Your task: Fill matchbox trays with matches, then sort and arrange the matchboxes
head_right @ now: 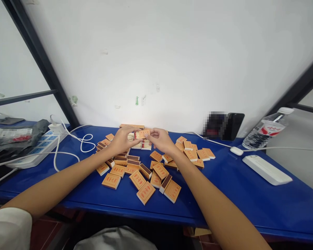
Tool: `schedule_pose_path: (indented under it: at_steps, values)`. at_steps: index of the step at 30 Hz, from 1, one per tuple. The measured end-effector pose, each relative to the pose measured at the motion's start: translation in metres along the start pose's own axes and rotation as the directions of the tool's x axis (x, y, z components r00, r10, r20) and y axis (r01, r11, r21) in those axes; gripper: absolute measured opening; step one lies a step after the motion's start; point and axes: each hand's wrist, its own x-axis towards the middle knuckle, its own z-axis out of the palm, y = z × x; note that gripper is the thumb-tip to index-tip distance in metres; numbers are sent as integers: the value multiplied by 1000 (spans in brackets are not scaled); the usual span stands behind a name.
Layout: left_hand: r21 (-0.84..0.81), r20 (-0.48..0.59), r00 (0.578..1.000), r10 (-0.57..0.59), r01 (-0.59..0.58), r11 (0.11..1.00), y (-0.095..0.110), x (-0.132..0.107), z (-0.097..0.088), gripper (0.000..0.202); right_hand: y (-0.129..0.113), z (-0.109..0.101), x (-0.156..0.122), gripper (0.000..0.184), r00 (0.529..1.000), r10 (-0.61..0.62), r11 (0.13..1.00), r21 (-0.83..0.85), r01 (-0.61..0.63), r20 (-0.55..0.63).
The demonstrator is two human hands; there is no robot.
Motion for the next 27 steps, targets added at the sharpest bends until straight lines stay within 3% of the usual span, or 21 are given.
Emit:
schedule_pose_path:
  at_steps: [8, 14, 18, 21, 27]
  values:
    - [99, 77, 995, -63, 55, 994, -12, 5, -10, 37, -1, -14, 4, 27, 981, 97, 994, -36, -105, -170]
    - [217, 137, 976, -171, 139, 966, -52, 11, -29, 36, -1, -26, 7, 19, 927, 110, 989, -51, -137, -358]
    - [327, 202, 930, -308, 232, 916, -88, 9, -40, 41, 4, -28, 9, 18, 918, 109, 987, -67, -145, -381]
    - [334, 221, 891, -397, 313, 889, -109, 5, -46, 22, 7, -27, 10, 21, 922, 115, 983, -93, -160, -369]
    - [262, 295, 846, -444, 375, 889, -125, 0, -50, 20, 11, -27, 10, 27, 924, 97, 982, -117, -150, -371]
